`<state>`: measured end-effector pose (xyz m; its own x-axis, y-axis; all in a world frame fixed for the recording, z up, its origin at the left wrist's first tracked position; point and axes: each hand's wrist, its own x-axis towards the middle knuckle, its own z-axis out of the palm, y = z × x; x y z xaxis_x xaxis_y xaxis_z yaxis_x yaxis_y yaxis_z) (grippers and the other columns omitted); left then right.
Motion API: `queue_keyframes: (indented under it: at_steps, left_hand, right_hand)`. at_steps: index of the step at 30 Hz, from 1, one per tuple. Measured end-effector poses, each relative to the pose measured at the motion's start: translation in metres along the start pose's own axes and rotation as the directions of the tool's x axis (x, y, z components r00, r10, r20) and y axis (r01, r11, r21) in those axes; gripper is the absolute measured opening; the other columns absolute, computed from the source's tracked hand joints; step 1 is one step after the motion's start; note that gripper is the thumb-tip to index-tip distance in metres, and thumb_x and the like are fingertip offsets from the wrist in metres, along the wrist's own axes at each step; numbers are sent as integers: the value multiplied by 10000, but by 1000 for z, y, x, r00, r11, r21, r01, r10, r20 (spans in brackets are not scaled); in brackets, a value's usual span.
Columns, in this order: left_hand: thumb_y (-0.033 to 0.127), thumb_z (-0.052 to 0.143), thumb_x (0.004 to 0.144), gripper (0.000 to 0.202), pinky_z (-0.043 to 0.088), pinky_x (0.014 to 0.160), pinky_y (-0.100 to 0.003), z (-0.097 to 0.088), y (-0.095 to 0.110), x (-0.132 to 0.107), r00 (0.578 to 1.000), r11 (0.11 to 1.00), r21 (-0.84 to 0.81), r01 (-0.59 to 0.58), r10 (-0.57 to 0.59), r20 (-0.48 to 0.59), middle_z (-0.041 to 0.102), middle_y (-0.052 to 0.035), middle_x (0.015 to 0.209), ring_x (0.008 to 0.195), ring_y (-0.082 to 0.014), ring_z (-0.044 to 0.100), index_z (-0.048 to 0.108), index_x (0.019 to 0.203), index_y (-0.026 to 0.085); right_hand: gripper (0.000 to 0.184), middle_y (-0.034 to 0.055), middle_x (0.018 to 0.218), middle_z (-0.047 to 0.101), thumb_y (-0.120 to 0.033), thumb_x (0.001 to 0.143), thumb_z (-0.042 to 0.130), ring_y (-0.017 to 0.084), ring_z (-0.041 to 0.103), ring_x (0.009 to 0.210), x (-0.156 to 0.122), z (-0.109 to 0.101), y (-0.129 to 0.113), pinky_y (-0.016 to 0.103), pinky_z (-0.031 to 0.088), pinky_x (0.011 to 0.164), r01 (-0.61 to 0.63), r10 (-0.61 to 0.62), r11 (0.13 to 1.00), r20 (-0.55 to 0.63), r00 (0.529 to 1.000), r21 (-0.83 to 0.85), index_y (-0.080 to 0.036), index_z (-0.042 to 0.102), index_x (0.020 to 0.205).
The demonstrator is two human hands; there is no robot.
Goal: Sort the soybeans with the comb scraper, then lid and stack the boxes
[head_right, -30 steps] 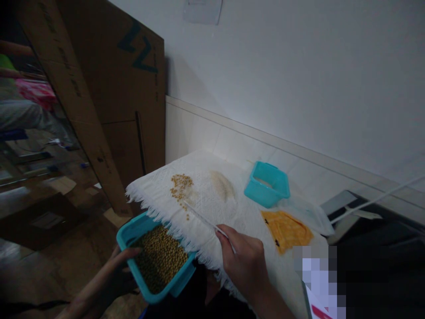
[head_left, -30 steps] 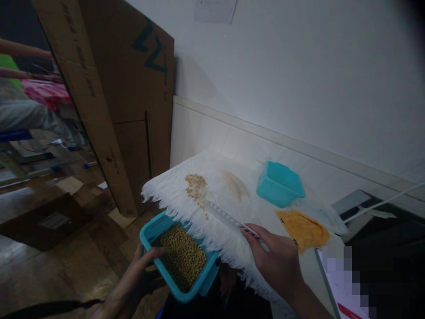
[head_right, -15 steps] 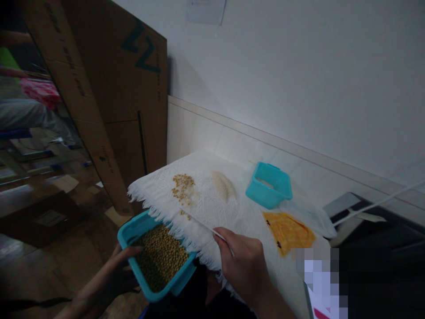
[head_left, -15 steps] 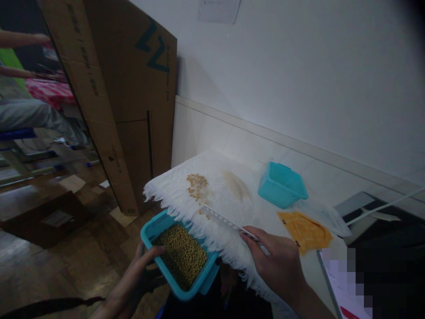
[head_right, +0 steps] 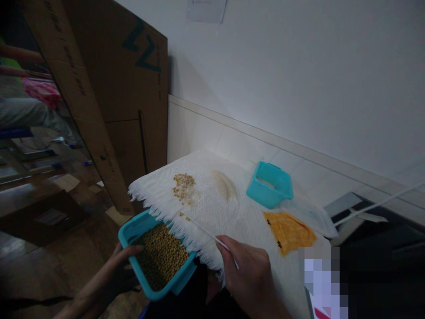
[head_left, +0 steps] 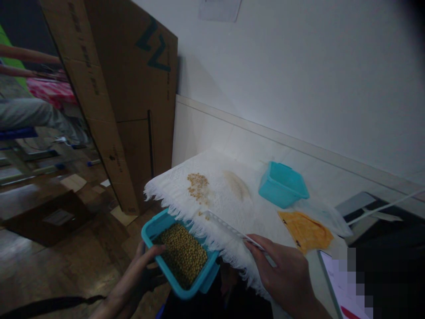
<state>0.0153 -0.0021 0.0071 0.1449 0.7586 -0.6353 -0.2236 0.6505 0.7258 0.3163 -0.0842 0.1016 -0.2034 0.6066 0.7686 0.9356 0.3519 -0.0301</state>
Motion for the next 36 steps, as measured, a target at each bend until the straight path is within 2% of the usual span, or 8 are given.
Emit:
queue_keyframes:
  at_steps: [7,12,18,21,27,31,36]
  left_hand:
    - [515,1052,682,1014,702,844,-479,2,2,-2,1000,999,-28,-16,17,12,850,-80,1182,811,-308,864,543,1541,340]
    - [569,1028,702,1021,673,781,-431,5,7,-10,1000,1000,18,-7,7,3,852,-129,1269,900,-339,884,549,1567,314]
    - [567,1041,691,1067,707,923,-509,4,5,-5,1000,1000,-20,-7,7,-6,851,-128,1234,936,-363,893,528,1592,312]
    - [553,1037,709,1042,718,933,-507,2,3,-3,1000,1000,-19,-3,3,1,849,-124,1240,943,-355,896,519,1582,315]
    - [524,1033,741,965,729,958,-540,-1,-1,2,1000,998,-54,-18,19,22,848,-139,1278,945,-361,903,545,1548,317]
    - [473,1041,745,963,731,968,-541,-1,-1,5,1000,999,-45,-2,1,-2,850,-131,1231,915,-348,902,533,1546,308]
    - [519,1033,742,967,731,943,-522,-1,0,3,1000,998,-55,-14,15,23,855,-117,1239,905,-344,900,540,1551,327]
  right_hand:
    - [435,53,746,886,-203,1201,553,173,845,539,3,1,-2,159,657,578,10,-9,1000,-6,1000,8,-162,874,911]
    - [408,60,768,895,-193,1186,568,182,853,554,4,4,-3,169,663,574,-7,7,999,2,1000,34,-170,877,921]
    - [373,37,770,896,-178,1176,570,184,852,551,5,6,-10,188,677,573,-1,-1,996,18,1000,89,-182,877,965]
    - [386,40,769,894,-187,1190,558,179,852,554,7,5,-11,182,676,587,19,-20,997,15,1000,71,-171,876,972]
    - [386,59,748,886,-198,1186,583,189,833,522,11,11,12,198,656,571,20,-25,996,-49,998,-91,-163,889,954]
    - [354,69,791,902,-197,1163,608,198,855,570,9,18,25,203,659,582,11,-14,996,-35,999,-83,-172,902,969]
    - [340,64,816,910,-194,1155,607,197,858,583,7,20,24,214,665,595,2,-3,998,-10,1000,-67,-185,904,989]
